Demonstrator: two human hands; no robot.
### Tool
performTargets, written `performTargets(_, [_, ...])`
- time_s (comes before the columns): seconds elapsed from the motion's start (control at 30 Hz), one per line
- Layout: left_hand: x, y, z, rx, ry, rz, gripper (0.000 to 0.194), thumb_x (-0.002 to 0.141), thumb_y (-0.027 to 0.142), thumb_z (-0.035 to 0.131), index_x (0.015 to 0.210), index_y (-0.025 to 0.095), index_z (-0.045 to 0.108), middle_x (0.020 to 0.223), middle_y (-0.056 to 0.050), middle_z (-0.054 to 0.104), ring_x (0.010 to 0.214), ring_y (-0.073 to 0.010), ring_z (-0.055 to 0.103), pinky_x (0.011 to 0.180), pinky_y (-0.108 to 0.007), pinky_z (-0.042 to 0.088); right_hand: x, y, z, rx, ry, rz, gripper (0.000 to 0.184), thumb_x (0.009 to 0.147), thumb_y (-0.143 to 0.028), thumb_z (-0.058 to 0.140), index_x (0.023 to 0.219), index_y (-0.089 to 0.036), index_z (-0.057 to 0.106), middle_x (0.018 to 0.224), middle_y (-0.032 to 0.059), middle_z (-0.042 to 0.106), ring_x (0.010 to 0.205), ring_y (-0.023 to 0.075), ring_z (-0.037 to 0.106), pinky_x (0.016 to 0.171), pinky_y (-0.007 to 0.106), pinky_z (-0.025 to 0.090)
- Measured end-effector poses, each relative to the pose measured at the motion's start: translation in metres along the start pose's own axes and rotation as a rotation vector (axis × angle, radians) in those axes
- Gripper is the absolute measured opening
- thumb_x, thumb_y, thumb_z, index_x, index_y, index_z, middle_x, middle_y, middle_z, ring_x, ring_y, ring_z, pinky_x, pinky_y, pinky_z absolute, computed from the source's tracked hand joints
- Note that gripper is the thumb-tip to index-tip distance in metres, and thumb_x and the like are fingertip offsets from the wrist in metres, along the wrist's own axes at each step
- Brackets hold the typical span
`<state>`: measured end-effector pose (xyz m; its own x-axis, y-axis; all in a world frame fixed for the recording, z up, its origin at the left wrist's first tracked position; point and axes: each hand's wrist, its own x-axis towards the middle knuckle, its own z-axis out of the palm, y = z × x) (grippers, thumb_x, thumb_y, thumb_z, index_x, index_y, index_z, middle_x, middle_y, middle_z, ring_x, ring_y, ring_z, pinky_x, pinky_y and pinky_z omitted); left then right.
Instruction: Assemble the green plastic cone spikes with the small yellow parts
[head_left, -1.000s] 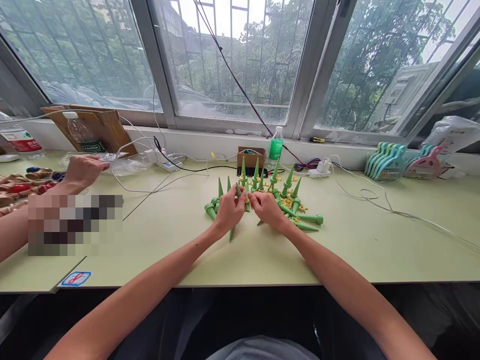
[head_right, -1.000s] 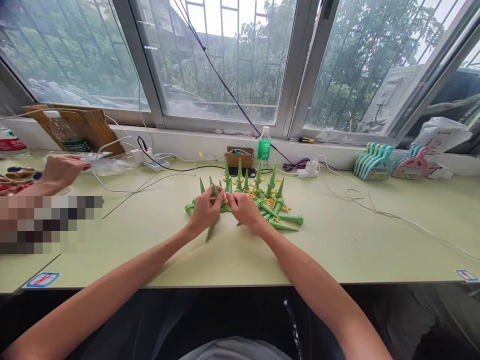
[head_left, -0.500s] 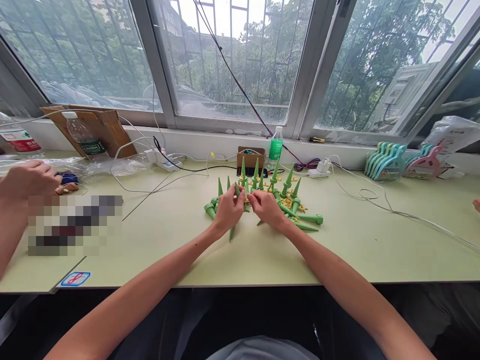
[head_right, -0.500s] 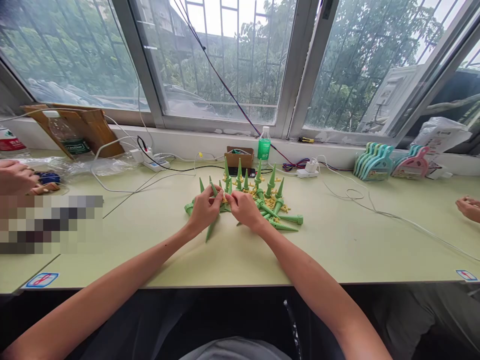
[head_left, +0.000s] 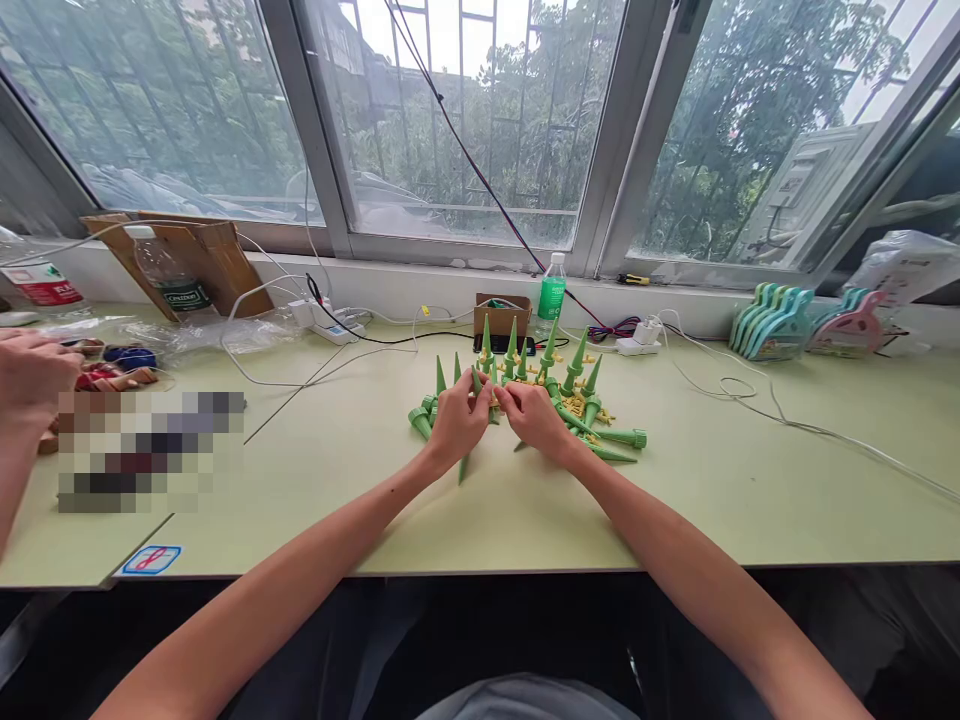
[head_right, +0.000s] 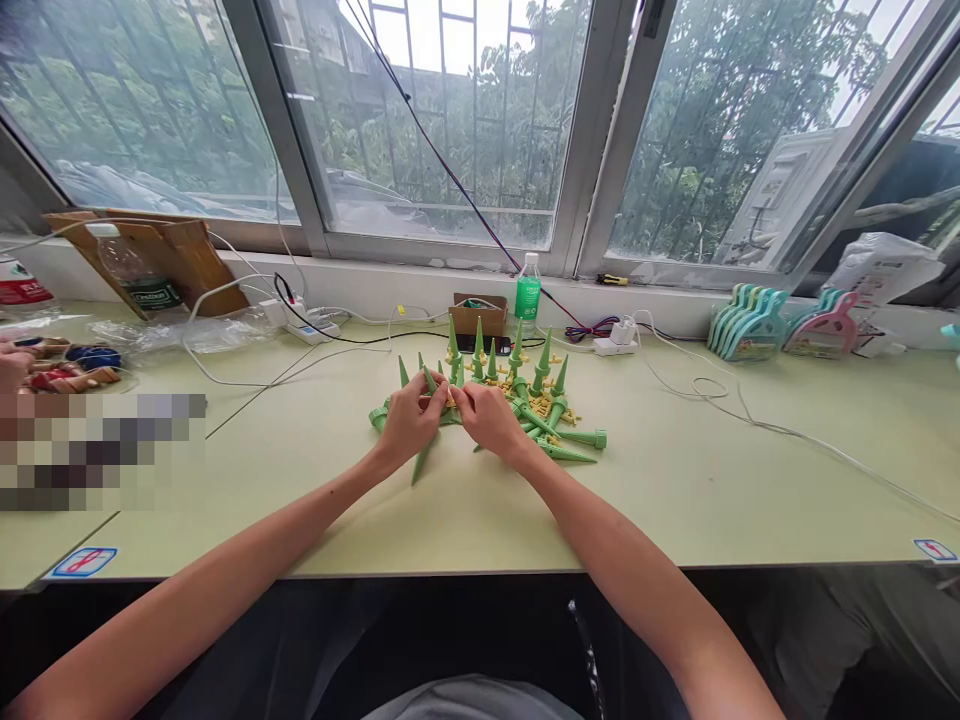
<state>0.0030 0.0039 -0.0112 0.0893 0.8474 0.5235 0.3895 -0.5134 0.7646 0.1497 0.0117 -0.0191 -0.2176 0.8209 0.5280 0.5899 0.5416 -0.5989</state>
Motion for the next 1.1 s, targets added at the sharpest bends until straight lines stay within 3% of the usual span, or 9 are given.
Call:
performTargets(0.17, [0.0000, 0.0012, 0.0006, -0.033, -0.018, 0.018, 0.021, 0.090, 0.040, 0.049, 0.088, 0.020, 0.052, 0.067, 0.002, 0.054, 0.046, -0.0079, 0.048, 0.044, -0.020, 0.034, -0.0002, -0.0008, 0.0001, 0.007, -0.014, 0.028, 0.050, 0.099, -0.046, 0.031, 0.057, -0.020, 0.038, 0.052, -0.0008, 0.045, 0.050, 0.0109, 0.038, 0.055, 0.026, 0.028])
performTargets(0.33, [-0.0003, 0.0020, 0.0007, -0.024, -0.015, 0.020, 0.020, 0.090, 0.040, 0.048, 0.087, 0.020, 0.052, 0.064, 0.003, 0.050, 0.044, -0.0073, 0.044, 0.044, -0.020, 0.033, -0.0003, -0.0036, -0.0009, 0.013, -0.006, 0.059, 0.056, 0.099, -0.049, 0.028, 0.053, -0.020, 0.038, 0.051, 0.0000, 0.046, 0.050, 0.0114, 0.041, 0.056, 0.026, 0.029])
performTargets(0.6, [-0.0001, 0.0016, -0.0007, -0.003, 0.002, 0.019, 0.020, 0.090, 0.040, 0.048, 0.086, 0.020, 0.051, 0.068, 0.003, 0.053, 0.045, -0.0070, 0.043, 0.045, -0.021, 0.031, 0.0001, -0.0044, -0.0023, 0.009, 0.017, 0.019, 0.039, 0.096, -0.043, 0.040, 0.065, -0.020, 0.041, 0.056, -0.0021, 0.049, 0.052, 0.0108, 0.039, 0.053, 0.024, 0.028])
performTargets(0.9, [-0.0027, 0.0045, -0.0001, 0.003, -0.046, 0.053, 0.024, 0.091, 0.042, 0.048, 0.083, 0.020, 0.051, 0.062, 0.004, 0.046, 0.041, -0.0059, 0.035, 0.043, -0.021, 0.028, 0.0015, 0.0008, 0.0021, -0.015, 0.031, 0.061, 0.055, 0.099, -0.051, 0.028, 0.053, -0.020, 0.032, 0.049, -0.0012, 0.040, 0.048, 0.0111, 0.033, 0.053, 0.028, 0.023])
performTargets(1.1, [-0.0009, 0.0043, -0.0021, 0.026, -0.005, 0.042, 0.021, 0.091, 0.040, 0.048, 0.084, 0.020, 0.051, 0.063, 0.004, 0.047, 0.042, -0.0061, 0.035, 0.043, -0.021, 0.029, 0.0004, -0.0037, -0.0023, 0.040, 0.037, 0.031, 0.038, 0.095, -0.044, 0.041, 0.065, -0.021, 0.039, 0.056, -0.0032, 0.045, 0.051, 0.0110, 0.037, 0.053, 0.025, 0.027])
